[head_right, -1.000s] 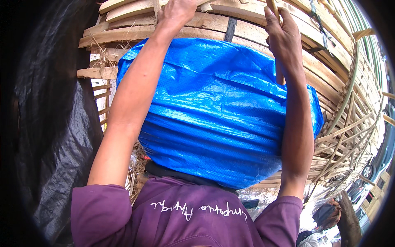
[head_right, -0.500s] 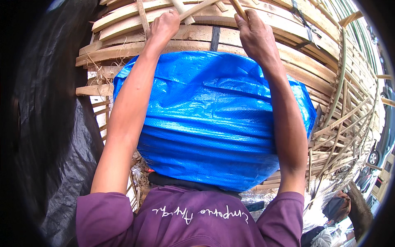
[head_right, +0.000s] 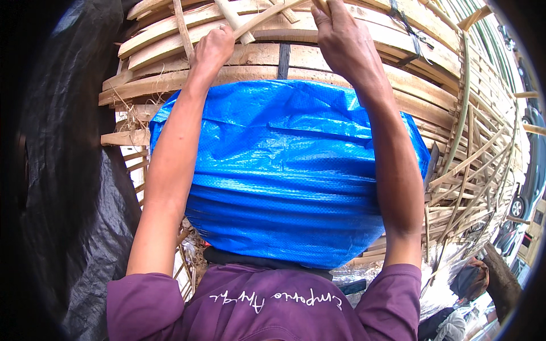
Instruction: The person constructs a bamboo frame by positioning bamboo strips, hammering nails into the joints with a hammer, and lifting the assembled frame.
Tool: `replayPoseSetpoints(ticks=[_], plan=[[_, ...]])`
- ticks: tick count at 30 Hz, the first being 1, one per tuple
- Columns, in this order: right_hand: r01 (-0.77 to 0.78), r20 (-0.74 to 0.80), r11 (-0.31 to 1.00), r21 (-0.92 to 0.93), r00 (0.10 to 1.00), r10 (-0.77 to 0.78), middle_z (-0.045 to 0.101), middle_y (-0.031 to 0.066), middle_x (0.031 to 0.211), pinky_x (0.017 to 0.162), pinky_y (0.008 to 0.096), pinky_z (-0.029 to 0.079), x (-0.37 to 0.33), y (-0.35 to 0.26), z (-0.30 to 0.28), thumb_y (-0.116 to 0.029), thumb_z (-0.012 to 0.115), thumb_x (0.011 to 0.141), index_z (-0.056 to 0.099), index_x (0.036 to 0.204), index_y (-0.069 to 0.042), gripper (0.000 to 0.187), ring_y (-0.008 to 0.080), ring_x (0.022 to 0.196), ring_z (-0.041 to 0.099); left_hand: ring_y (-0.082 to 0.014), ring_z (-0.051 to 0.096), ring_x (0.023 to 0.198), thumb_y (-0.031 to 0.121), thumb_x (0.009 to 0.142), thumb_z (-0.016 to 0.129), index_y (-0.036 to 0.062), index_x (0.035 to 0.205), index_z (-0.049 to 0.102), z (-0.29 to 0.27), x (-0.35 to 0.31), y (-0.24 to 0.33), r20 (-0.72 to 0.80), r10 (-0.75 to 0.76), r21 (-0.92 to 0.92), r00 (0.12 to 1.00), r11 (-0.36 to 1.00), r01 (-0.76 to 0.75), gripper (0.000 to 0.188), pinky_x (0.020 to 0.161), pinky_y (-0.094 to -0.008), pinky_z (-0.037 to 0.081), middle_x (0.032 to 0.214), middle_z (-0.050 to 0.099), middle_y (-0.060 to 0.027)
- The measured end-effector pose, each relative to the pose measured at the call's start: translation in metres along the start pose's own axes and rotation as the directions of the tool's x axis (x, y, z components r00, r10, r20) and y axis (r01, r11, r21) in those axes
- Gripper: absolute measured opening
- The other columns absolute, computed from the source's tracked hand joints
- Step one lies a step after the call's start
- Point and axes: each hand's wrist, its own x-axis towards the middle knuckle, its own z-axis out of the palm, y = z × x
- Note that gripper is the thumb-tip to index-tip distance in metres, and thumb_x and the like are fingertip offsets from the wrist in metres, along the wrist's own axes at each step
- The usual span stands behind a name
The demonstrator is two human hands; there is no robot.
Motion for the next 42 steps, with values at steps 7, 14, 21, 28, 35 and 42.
replayPoseSetpoints(ticks=[7, 14, 21, 28, 35, 42], plan=[[0.043, -0.139, 0.983, 0.176, 0.990, -0.018, 0.060, 0.0252, 0.083, 0.069, 0.0505, 0.042, -0.003, -0.023, -0.003, -0.028, 0.048, 0.101, 0.052, 0.106, -0.003, 0.026, 0.0410, 0.079, 0.059, -0.0496, 0.058, 0.113, 0.040, 0.095, 0.029, -0.0022, 0.114, 0.068, -0.010, -0.001, 0.001, -0.038, 0.000, -0.009, 0.999, 1.000, 0.000, 0.060, 0.101, -0.0512, 0.044, 0.115, 0.062, -0.0325], [0.004, -0.066, 0.993, 0.118, 0.998, 0.004, 0.058, 0.0100, 0.074, 0.057, 0.0356, 0.048, 0.008, 0.035, 0.026, -0.045, 0.050, 0.101, 0.055, 0.113, -0.003, 0.043, 0.0178, 0.062, 0.057, -0.0480, 0.062, 0.106, 0.039, 0.096, 0.033, 0.0001, 0.107, 0.071, -0.006, -0.003, 0.003, -0.078, 0.014, 0.056, 0.997, 0.998, -0.010, 0.056, 0.096, -0.0516, 0.047, 0.109, 0.065, -0.0306], [-0.084, -0.006, 0.973, 0.215, 0.996, 0.087, 0.066, 0.0265, 0.089, 0.073, 0.0485, 0.048, -0.002, 0.024, 0.013, -0.040, 0.049, 0.100, 0.058, 0.114, 0.000, 0.043, 0.0365, 0.083, 0.066, -0.0466, 0.067, 0.094, 0.041, 0.096, 0.041, 0.0024, 0.098, 0.073, -0.011, -0.005, 0.004, -0.161, 0.073, 0.116, 0.984, 0.992, -0.054, 0.050, 0.087, -0.0533, 0.051, 0.095, 0.070, -0.0280], [-0.077, -0.015, 0.967, 0.245, 0.996, 0.083, 0.065, 0.0256, 0.086, 0.073, 0.0473, 0.047, -0.005, 0.023, 0.007, -0.040, 0.052, 0.099, 0.058, 0.112, 0.001, 0.044, 0.0359, 0.082, 0.065, -0.0309, 0.066, 0.097, 0.027, 0.087, 0.066, 0.0159, 0.099, 0.071, -0.021, 0.023, 0.008, -0.292, 0.476, 0.119, 0.829, 0.879, -0.462, 0.018, 0.084, -0.0450, 0.053, 0.103, 0.068, -0.0092], [-0.126, 0.031, 0.950, 0.284, 0.992, 0.123, 0.065, 0.0255, 0.078, 0.066, 0.0458, 0.048, -0.011, 0.023, 0.001, -0.040, 0.055, 0.098, 0.058, 0.108, 0.002, 0.043, 0.0349, 0.075, 0.066, -0.0271, 0.066, 0.094, 0.029, 0.089, 0.067, 0.0157, 0.106, 0.070, -0.026, 0.076, 0.025, 0.089, 0.757, 0.188, 0.647, 0.625, -0.757, 0.022, 0.083, -0.0408, 0.053, 0.099, 0.068, -0.0065], [-0.116, 0.006, 0.945, 0.304, 0.993, 0.120, 0.066, 0.0245, 0.081, 0.068, 0.0443, 0.048, -0.012, 0.021, -0.008, -0.042, 0.057, 0.097, 0.059, 0.109, 0.002, 0.045, 0.0318, 0.077, 0.066, -0.0262, 0.064, 0.101, 0.026, 0.089, 0.068, 0.0232, 0.115, 0.069, -0.035, 0.088, 0.034, 0.237, 0.829, 0.264, 0.506, 0.447, -0.855, 0.027, 0.086, -0.0412, 0.053, 0.106, 0.067, -0.0040]])
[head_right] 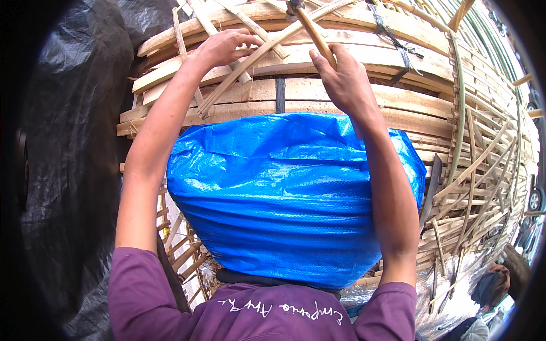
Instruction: The person constructs a bamboo frame by positioning bamboo strips, hammering nails into the joints with a hammer, and lifting the assembled frame.
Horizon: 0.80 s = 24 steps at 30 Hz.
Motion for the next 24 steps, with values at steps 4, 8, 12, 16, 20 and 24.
replayPoseSetpoints(ticks=[4, 8, 12, 16, 20, 24], plan=[[-0.009, 0.006, 1.000, 0.029, 1.000, 0.009, 0.066, 0.0250, 0.082, 0.069, 0.0442, 0.049, -0.002, -0.002, -0.001, -0.042, 0.057, 0.097, 0.059, 0.110, 0.002, 0.046, 0.0329, 0.078, 0.066, -0.0245, 0.065, 0.103, 0.026, 0.088, 0.068, 0.0251, 0.111, 0.071, -0.005, 0.004, 0.000, 0.062, 0.041, 0.060, 0.997, 0.997, -0.044, 0.023, 0.086, -0.0394, 0.054, 0.107, 0.069, -0.0014], [-0.002, -0.011, 1.000, 0.015, 1.000, 0.002, 0.066, 0.0255, 0.083, 0.071, 0.0449, 0.049, 0.000, 0.002, -0.002, -0.042, 0.057, 0.097, 0.059, 0.111, 0.003, 0.048, 0.0340, 0.080, 0.066, -0.0248, 0.067, 0.099, 0.023, 0.088, 0.067, 0.0239, 0.105, 0.074, -0.005, 0.009, -0.003, 0.074, 0.078, 0.078, 0.994, 0.993, -0.084, 0.019, 0.084, -0.0395, 0.054, 0.102, 0.070, -0.0022], [0.054, -0.046, 0.998, 0.012, 0.998, -0.054, 0.061, 0.0150, 0.077, 0.062, 0.0383, 0.045, 0.001, 0.008, -0.002, -0.045, 0.057, 0.097, 0.059, 0.110, 0.001, 0.047, 0.0223, 0.070, 0.058, -0.0276, 0.065, 0.099, 0.018, 0.088, 0.066, 0.0133, 0.102, 0.073, -0.007, 0.018, -0.006, 0.133, 0.103, 0.007, 0.986, 0.994, -0.105, 0.016, 0.084, -0.0400, 0.053, 0.102, 0.068, -0.0052], [0.028, -0.041, 0.999, 0.039, 0.999, -0.026, 0.066, 0.0266, 0.085, 0.072, 0.0462, 0.049, 0.001, 0.007, -0.003, -0.045, 0.057, 0.096, 0.059, 0.111, 0.004, 0.052, 0.0349, 0.082, 0.067, -0.0292, 0.065, 0.101, 0.015, 0.087, 0.066, 0.0095, 0.101, 0.072, -0.004, 0.018, -0.005, 0.166, 0.082, -0.014, 0.983, 0.997, -0.081, 0.016, 0.086, -0.0398, 0.052, 0.105, 0.068, -0.0074], [-0.016, 0.004, 0.998, 0.060, 1.000, 0.016, 0.066, 0.0267, 0.084, 0.072, 0.0459, 0.049, -0.002, 0.000, -0.007, -0.046, 0.056, 0.096, 0.059, 0.111, 0.004, 0.052, 0.0344, 0.081, 0.066, -0.0311, 0.065, 0.099, 0.011, 0.086, 0.066, 0.0073, 0.100, 0.072, -0.003, 0.012, -0.004, 0.120, 0.095, -0.027, 0.988, 0.995, -0.093, 0.016, 0.085, -0.0407, 0.052, 0.101, 0.067, -0.0102], [-0.037, 0.012, 0.999, 0.039, 0.999, 0.037, 0.066, 0.0261, 0.083, 0.071, 0.0456, 0.049, -0.002, 0.000, -0.008, -0.047, 0.056, 0.096, 0.058, 0.111, 0.004, 0.053, 0.0334, 0.080, 0.066, -0.0324, 0.064, 0.097, 0.012, 0.088, 0.064, 0.0058, 0.099, 0.071, -0.005, 0.010, 0.000, 0.118, 0.117, -0.021, 0.986, 0.993, -0.115, 0.015, 0.084, -0.0420, 0.051, 0.100, 0.066, -0.0114]])
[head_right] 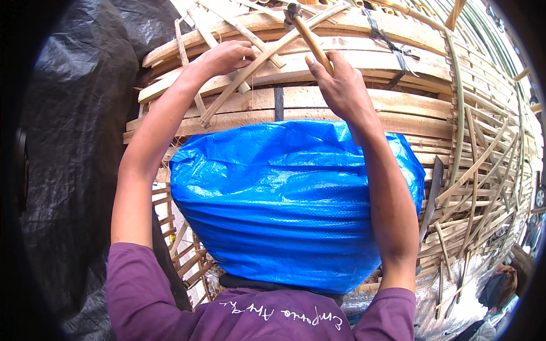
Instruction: The person constructs a bamboo frame by positioning bamboo strips, hammering nails into the joints with a hammer, and lifting the assembled frame.
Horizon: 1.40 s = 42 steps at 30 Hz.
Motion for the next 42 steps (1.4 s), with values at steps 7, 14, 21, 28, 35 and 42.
replayPoseSetpoints(ticks=[7, 14, 21, 28, 35, 42], plan=[[-0.010, 0.021, 1.000, -0.001, 1.000, 0.010, 0.065, 0.0243, 0.078, 0.067, 0.0437, 0.047, 0.000, -0.001, 0.002, -0.045, 0.057, 0.096, 0.058, 0.111, 0.003, 0.050, 0.0296, 0.074, 0.064, -0.0342, 0.062, 0.098, 0.016, 0.091, 0.060, 0.0033, 0.099, 0.066, 0.011, -0.003, -0.001, -0.050, -0.058, 0.049, 0.997, 0.997, 0.061, 0.016, 0.083, -0.0440, 0.051, 0.103, 0.063, -0.0135], [-0.044, 0.036, 0.999, -0.008, 0.998, 0.044, 0.064, 0.0216, 0.076, 0.065, 0.0420, 0.046, -0.002, -0.001, 0.004, -0.046, 0.058, 0.096, 0.060, 0.109, -0.002, 0.046, 0.0268, 0.071, 0.061, -0.0355, 0.063, 0.098, 0.017, 0.093, 0.059, 0.0037, 0.101, 0.065, 0.017, -0.014, 0.004, -0.129, -0.078, -0.011, 0.988, 0.997, 0.078, 0.016, 0.082, -0.0451, 0.051, 0.104, 0.062, -0.0138], [-0.039, 0.035, 0.999, -0.033, 0.999, 0.040, 0.064, 0.0217, 0.078, 0.066, 0.0427, 0.046, 0.000, 0.004, 0.009, -0.046, 0.058, 0.096, 0.060, 0.111, -0.001, 0.048, 0.0284, 0.073, 0.062, -0.0337, 0.063, 0.099, 0.018, 0.095, 0.054, 0.0109, 0.115, 0.067, 0.019, -0.029, 0.017, -0.221, -0.115, -0.074, 0.969, 0.992, 0.101, 0.025, 0.083, -0.0441, 0.052, 0.107, 0.064, -0.0090], [-0.017, 0.036, 0.999, -0.046, 0.999, 0.018, 0.066, 0.0231, 0.080, 0.068, 0.0436, 0.048, 0.002, 0.010, 0.016, -0.047, 0.058, 0.096, 0.061, 0.111, 0.000, 0.050, 0.0315, 0.077, 0.065, -0.0317, 0.064, 0.098, 0.015, 0.090, 0.058, 0.0105, 0.110, 0.071, 0.022, -0.042, 0.009, -0.279, -0.046, 0.015, 0.959, 0.999, 0.052, 0.024, 0.084, -0.0425, 0.051, 0.104, 0.067, -0.0095], [-0.036, 0.052, 0.997, -0.067, 0.998, 0.040, 0.065, 0.0248, 0.080, 0.068, 0.0443, 0.048, -0.001, 0.008, 0.018, -0.048, 0.058, 0.096, 0.060, 0.115, 0.001, 0.053, 0.0321, 0.076, 0.065, -0.0302, 0.065, 0.100, 0.017, 0.090, 0.060, 0.0121, 0.109, 0.072, 0.010, -0.049, 0.015, -0.231, -0.124, -0.022, 0.965, 0.992, 0.123, 0.024, 0.088, -0.0411, 0.052, 0.108, 0.070, -0.0087], [-0.033, 0.073, 0.996, -0.088, 0.997, 0.039, 0.065, 0.0269, 0.080, 0.069, 0.0466, 0.047, -0.002, 0.003, 0.018, -0.048, 0.057, 0.096, 0.060, 0.111, 0.002, 0.052, 0.0367, 0.077, 0.066, -0.0280, 0.066, 0.096, 0.022, 0.088, 0.066, 0.0216, 0.109, 0.073, 0.000, -0.035, 0.012, -0.042, -0.168, 0.022, 0.985, 0.985, 0.169, 0.022, 0.080, -0.0425, 0.054, 0.104, 0.071, -0.0022]])
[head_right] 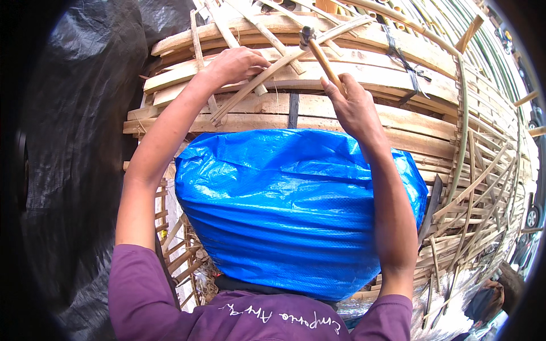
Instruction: The person constructs a bamboo frame by positioning bamboo strips, hammering nails into the joints with a hammer, and lifting the assembled frame.
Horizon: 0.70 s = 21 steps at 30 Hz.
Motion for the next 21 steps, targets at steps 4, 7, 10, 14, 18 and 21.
replayPoseSetpoints(ticks=[4, 7, 10, 14, 18, 21], plan=[[0.015, -0.006, 1.000, -0.011, 1.000, -0.015, 0.065, 0.0280, 0.080, 0.070, 0.0487, 0.047, 0.001, 0.000, -0.003, -0.048, 0.056, 0.096, 0.059, 0.108, 0.002, 0.051, 0.0396, 0.079, 0.066, -0.0264, 0.067, 0.091, 0.023, 0.088, 0.067, 0.0247, 0.109, 0.073, 0.003, 0.007, -0.006, -0.038, 0.023, -0.084, 0.999, 0.996, -0.027, 0.022, 0.078, -0.0403, 0.054, 0.101, 0.070, -0.0020], [0.045, -0.011, 0.999, 0.003, 0.999, -0.045, 0.065, 0.0291, 0.081, 0.069, 0.0489, 0.047, -0.001, -0.004, -0.007, -0.047, 0.056, 0.097, 0.057, 0.105, 0.003, 0.050, 0.0409, 0.079, 0.066, -0.0269, 0.067, 0.090, 0.022, 0.088, 0.068, 0.0240, 0.106, 0.074, 0.009, 0.010, -0.016, -0.050, 0.063, -0.165, 0.997, 0.984, -0.071, 0.019, 0.076, -0.0401, 0.054, 0.100, 0.070, -0.0027], [0.039, 0.010, 0.999, 0.014, 0.999, -0.039, 0.064, 0.0313, 0.083, 0.071, 0.0512, 0.048, -0.002, -0.004, -0.011, -0.045, 0.057, 0.096, 0.057, 0.103, 0.002, 0.048, 0.0451, 0.083, 0.066, -0.0285, 0.067, 0.085, 0.018, 0.085, 0.070, 0.0129, 0.101, 0.075, 0.011, 0.013, -0.017, -0.105, 0.155, -0.178, 0.982, 0.969, -0.172, 0.017, 0.072, -0.0405, 0.053, 0.094, 0.070, -0.0051], [0.091, -0.010, 0.995, -0.038, 0.996, -0.091, 0.065, 0.0282, 0.081, 0.067, 0.0492, 0.049, 0.000, 0.005, -0.003, -0.042, 0.058, 0.097, 0.058, 0.110, 0.001, 0.045, 0.0418, 0.078, 0.067, -0.0277, 0.068, 0.081, 0.013, 0.082, 0.071, 0.0120, 0.097, 0.076, 0.002, 0.005, -0.006, -0.120, 0.138, -0.167, 0.983, 0.973, -0.157, 0.015, 0.071, -0.0391, 0.053, 0.092, 0.071, -0.0051], [0.033, 0.048, 0.999, 0.000, 0.998, -0.033, 0.064, 0.0309, 0.077, 0.068, 0.0533, 0.048, -0.003, -0.001, -0.007, -0.043, 0.055, 0.097, 0.057, 0.103, 0.003, 0.046, 0.0469, 0.077, 0.064, -0.0271, 0.068, 0.083, 0.012, 0.082, 0.071, 0.0184, 0.105, 0.075, 0.007, -0.001, -0.006, -0.120, 0.057, -0.195, 0.991, 0.978, -0.080, 0.024, 0.073, -0.0392, 0.054, 0.094, 0.070, -0.0041], [0.040, 0.033, 0.999, 0.000, 0.999, -0.040, 0.063, 0.0330, 0.078, 0.072, 0.0563, 0.047, -0.001, 0.005, -0.009, -0.043, 0.054, 0.097, 0.055, 0.098, 0.004, 0.047, 0.0505, 0.080, 0.063, -0.0269, 0.068, 0.084, 0.011, 0.082, 0.071, 0.0224, 0.110, 0.074, 0.008, 0.004, -0.010, -0.099, 0.104, -0.196, 0.990, 0.973, -0.122, 0.030, 0.075, -0.0394, 0.054, 0.096, 0.069, -0.0037]])
